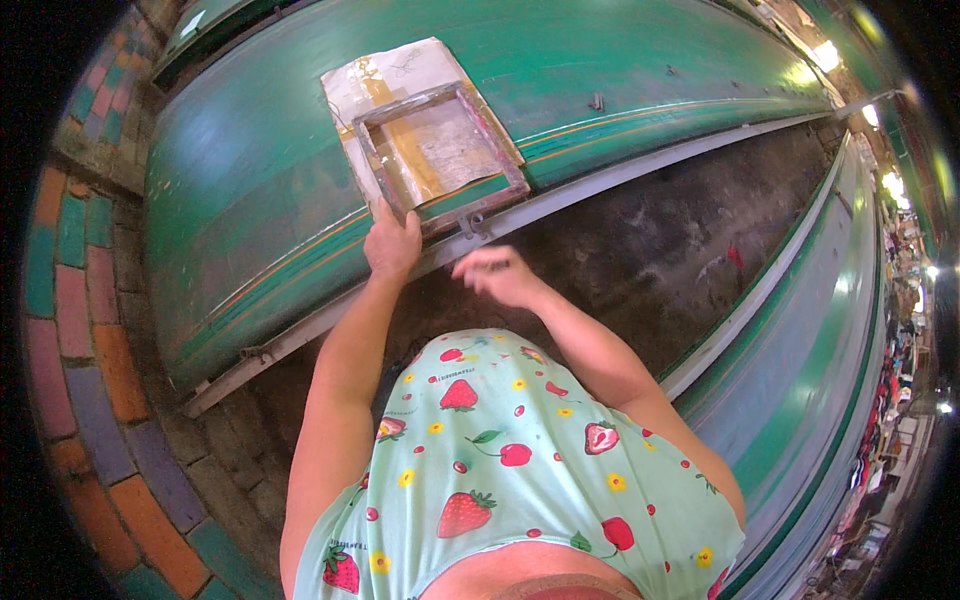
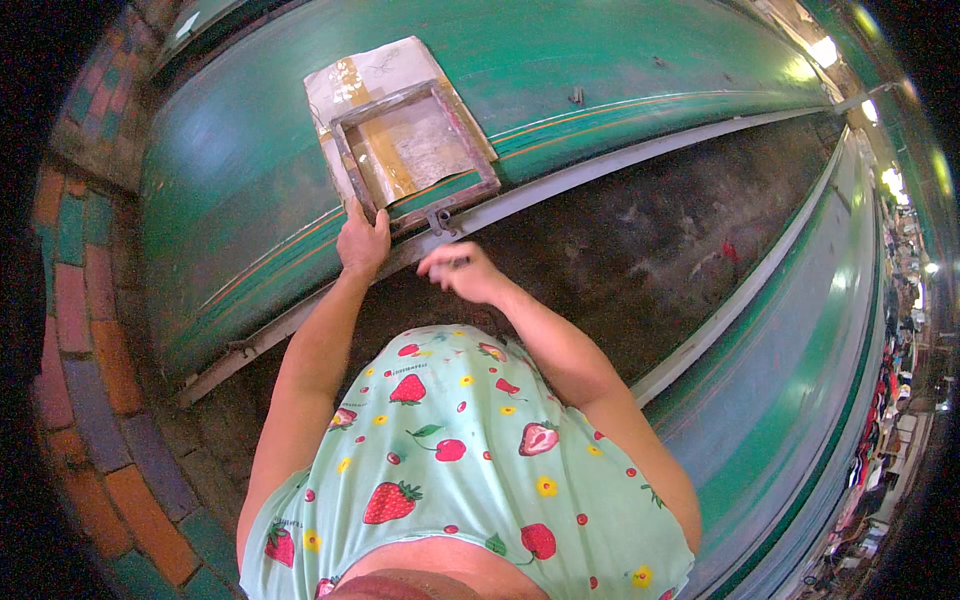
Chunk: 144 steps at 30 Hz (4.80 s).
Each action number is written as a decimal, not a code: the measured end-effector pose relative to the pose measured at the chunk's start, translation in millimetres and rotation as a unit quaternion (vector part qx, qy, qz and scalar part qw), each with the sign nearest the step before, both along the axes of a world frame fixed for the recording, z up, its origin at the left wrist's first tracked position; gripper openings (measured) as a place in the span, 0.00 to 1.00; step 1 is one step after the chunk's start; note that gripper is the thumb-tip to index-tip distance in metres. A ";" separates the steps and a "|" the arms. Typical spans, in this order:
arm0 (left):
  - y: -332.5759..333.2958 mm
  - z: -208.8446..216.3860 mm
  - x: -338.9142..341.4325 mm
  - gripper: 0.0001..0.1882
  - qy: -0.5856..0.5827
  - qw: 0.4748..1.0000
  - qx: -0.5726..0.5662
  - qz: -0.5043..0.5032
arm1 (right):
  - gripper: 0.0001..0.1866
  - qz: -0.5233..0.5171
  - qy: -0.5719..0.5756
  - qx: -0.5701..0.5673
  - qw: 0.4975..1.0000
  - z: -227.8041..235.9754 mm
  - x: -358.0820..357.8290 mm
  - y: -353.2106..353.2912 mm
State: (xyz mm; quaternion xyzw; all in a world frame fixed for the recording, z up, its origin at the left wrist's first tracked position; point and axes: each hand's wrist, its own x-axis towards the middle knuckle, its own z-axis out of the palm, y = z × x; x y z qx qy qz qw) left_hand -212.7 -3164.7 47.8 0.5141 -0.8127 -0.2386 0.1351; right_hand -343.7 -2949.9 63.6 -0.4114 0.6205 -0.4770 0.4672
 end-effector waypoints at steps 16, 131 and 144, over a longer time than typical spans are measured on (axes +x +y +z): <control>-6.3 -15.7 2.0 0.39 0.038 0.999 -0.024 -0.016 | 0.26 -0.448 0.133 -0.148 0.872 -16.8 -26.0 -4.7; -28.5 -3.0 7.0 0.39 0.022 0.999 0.001 -0.022 | 0.33 -0.422 0.122 -0.114 0.891 -53.2 -42.0 81.7; -18.5 -8.6 3.8 0.40 0.033 0.999 0.037 -0.006 | 0.33 -0.357 0.160 -0.008 0.920 -35.8 -15.8 10.9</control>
